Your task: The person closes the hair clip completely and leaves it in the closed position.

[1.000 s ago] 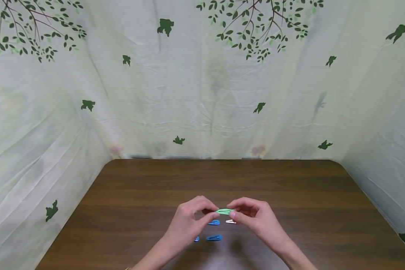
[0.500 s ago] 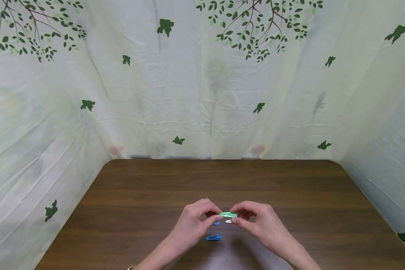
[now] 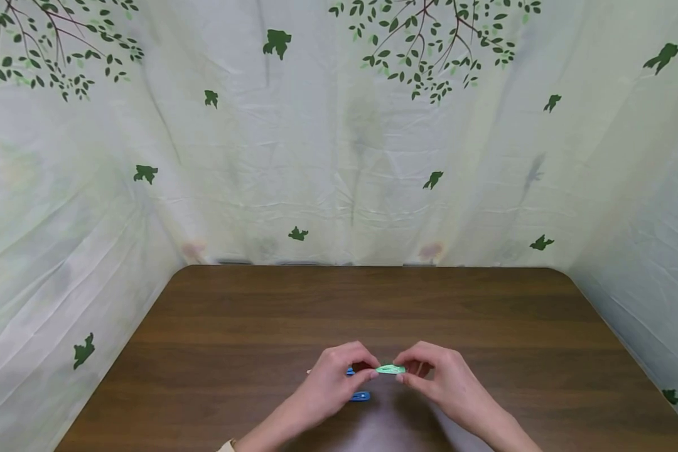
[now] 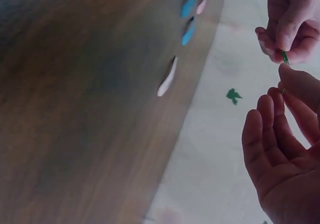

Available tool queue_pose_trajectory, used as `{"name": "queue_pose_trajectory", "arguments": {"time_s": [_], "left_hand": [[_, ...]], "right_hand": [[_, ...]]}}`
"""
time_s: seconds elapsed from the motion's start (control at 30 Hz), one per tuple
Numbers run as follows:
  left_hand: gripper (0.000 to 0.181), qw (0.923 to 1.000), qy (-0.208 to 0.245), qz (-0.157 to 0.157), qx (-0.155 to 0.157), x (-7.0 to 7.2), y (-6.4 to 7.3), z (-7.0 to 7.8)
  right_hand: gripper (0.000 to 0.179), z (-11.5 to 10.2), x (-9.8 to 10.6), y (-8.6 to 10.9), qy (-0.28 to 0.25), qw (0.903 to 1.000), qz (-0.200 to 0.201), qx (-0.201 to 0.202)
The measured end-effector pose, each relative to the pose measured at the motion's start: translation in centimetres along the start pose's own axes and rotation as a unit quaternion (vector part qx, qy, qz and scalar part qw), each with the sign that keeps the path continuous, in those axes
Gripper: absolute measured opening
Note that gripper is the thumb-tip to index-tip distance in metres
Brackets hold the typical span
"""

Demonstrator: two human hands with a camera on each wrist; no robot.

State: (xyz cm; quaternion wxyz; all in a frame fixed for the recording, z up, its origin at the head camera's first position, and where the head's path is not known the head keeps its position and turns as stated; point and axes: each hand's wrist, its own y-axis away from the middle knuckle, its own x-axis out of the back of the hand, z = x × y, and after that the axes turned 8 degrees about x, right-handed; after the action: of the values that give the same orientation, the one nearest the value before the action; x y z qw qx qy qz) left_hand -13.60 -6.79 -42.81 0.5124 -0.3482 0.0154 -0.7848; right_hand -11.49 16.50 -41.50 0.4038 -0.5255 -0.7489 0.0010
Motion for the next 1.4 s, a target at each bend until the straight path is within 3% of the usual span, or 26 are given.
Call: {"name": "queue_pose_trajectory", "arguments": {"time_s": [0.3,0.63,1.17,1.4], "left_hand": [[0.011,0.9969,0.018,-0.032,0.069,-0.7,0.1,-0.8],[0.008,0.9870,-0.005,-0.073,0.144,-1.2,-0.3,-1.8],[0.007,0.9773,-0.006,-0.109,0.182,-1.8,-0.7,-3.0],[0.008,0.9788,-0.015,-0.118,0.167,-1.9,-0.6,-3.2]], "right_hand": [[0.018,1.2,-0.6,0.6,-0.012,0.9996,-0.014,-0.021],[0.014,2.6,-1.4,0.7,-0.010,0.9994,-0.028,-0.017],[0.012,3.5,-1.8,0.4,-0.001,0.9937,-0.087,-0.070],[0.011,4.0,-1.9,0.5,-0.003,0.9923,-0.097,-0.078]]}}
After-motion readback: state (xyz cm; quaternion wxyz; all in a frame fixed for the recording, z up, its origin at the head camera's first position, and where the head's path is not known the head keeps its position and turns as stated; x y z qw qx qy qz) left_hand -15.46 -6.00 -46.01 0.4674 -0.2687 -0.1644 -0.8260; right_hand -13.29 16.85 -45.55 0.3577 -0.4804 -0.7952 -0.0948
